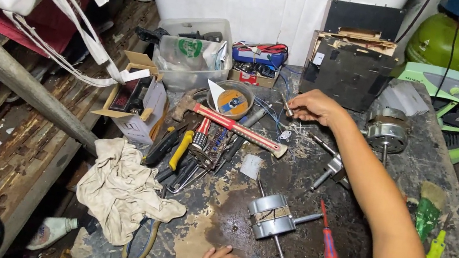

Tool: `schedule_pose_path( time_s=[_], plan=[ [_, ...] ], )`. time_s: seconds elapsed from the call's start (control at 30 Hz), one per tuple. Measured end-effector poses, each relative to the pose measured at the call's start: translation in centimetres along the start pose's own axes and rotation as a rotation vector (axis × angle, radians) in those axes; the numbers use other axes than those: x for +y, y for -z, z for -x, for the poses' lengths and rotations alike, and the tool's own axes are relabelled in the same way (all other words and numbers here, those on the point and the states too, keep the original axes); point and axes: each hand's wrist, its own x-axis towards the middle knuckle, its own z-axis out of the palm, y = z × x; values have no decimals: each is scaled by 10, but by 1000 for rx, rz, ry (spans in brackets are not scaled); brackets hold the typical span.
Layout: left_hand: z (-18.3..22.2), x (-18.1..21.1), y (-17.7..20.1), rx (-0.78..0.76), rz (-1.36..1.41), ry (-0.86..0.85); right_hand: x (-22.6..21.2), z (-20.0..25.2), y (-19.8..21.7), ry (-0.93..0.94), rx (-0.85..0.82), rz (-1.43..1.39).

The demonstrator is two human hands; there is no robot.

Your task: Polishing and cleaning the surface of a small electric motor using a brush and a screwdriver at a repair bench.

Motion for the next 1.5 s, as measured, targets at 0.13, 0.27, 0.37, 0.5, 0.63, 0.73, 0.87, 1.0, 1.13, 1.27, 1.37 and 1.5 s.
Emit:
schedule_pose_path(
  time_s=[0.13, 0.27, 0.37, 0.5, 0.63, 0.73, 0.87, 1.0, 1.13, 1.27, 1.37, 1.5],
  plan=[
    [-2, 2, 0, 0, 2, 23, 5, -4, -5, -36, 4, 26],
    [2, -4, -4, 39, 9, -23, 1, 0, -13, -46, -22, 20],
    [7, -10, -8, 26, 5, -24, 1, -3, -16, -41, -32, 31],
    [7, -10, -9, 42, 15, -34, 5, -11, -18, -34, -56, 24],
    [8, -12, -10, 52, 18, -39, 6, -11, -19, -32, -65, 32],
    [9, -14, -12, 56, 10, -53, 5, -10, -20, -29, -71, 23],
    [8, -13, -12, 66, 2, -65, 5, -8, -20, -30, -71, 9],
    [8, -13, -12, 47, -9, -54, 7, -12, -18, -32, -66, -26],
    [8, -12, -11, 67, 5, -67, 7, -8, -20, -47, -50, -37],
    [8, -13, -12, 57, -1, -61, 9, -11, -18, -55, -28, -36],
    [8, -13, -11, 53, 4, -64, 8, -10, -15, -51, -11, 2],
    [9, -14, -13, 67, 15, -74, 18, -25, -1, -7, 39, 237]
  ],
)
